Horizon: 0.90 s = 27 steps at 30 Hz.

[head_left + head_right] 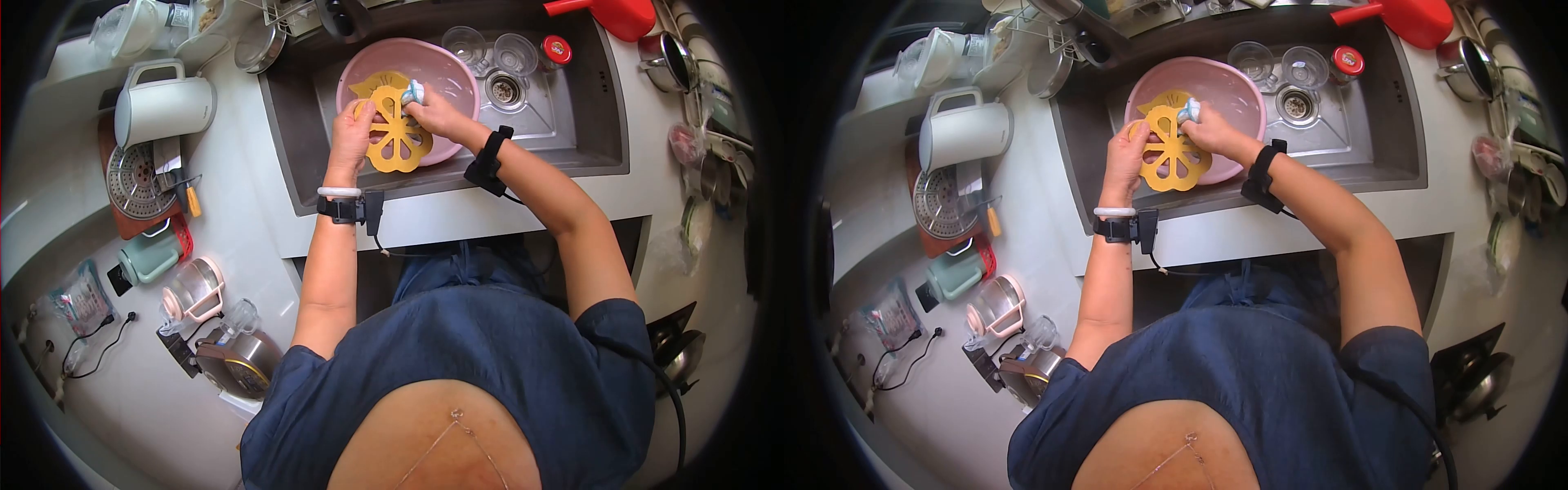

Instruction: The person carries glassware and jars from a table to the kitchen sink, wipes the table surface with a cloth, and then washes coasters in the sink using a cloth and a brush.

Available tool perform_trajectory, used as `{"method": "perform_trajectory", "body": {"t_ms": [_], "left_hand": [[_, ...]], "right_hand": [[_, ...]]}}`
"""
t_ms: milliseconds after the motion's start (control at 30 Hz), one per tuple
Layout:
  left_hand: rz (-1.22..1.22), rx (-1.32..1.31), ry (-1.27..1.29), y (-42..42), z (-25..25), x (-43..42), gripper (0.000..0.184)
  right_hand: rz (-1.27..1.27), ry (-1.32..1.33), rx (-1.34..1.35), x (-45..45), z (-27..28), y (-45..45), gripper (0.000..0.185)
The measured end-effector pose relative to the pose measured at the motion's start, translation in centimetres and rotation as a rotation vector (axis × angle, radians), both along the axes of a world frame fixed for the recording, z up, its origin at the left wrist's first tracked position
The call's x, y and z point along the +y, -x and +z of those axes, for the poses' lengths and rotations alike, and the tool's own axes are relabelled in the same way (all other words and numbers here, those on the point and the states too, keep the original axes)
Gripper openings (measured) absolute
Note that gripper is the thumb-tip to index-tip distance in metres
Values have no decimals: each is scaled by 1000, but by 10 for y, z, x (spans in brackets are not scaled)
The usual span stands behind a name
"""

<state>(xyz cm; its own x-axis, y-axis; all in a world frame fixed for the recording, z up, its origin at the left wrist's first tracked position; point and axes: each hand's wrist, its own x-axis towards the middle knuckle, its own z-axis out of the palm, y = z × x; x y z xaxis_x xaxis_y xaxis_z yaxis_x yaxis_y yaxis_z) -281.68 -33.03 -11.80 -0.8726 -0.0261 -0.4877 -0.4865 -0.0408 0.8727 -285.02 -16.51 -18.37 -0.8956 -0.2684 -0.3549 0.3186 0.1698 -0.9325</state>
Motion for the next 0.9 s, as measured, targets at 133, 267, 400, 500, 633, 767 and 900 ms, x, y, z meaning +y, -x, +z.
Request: {"method": "perform_trajectory", "body": {"t_ms": [133, 267, 400, 500, 633, 767, 900], "left_hand": [[58, -14, -45, -5, 4, -5, 23], [111, 12, -85, -9, 8, -5, 23], [76, 37, -71, -8, 7, -7, 23], [78, 72, -55, -11, 9, -7, 25], [99, 129, -104, -15, 8, -10, 29], [95, 151, -138, -17, 8, -10, 31], [94, 135, -138, -15, 7, -11, 32]], "right_hand": [[95, 49, 28, 11, 22, -1, 36], [133, 210, -139, 20, 35, 3, 38], [117, 304, -193, 19, 33, 5, 42], [110, 325, -192, 19, 31, 6, 45], [121, 340, -250, 18, 38, 11, 44], [125, 299, -267, 12, 40, 10, 44], [156, 209, -287, 11, 50, 12, 42]]}}
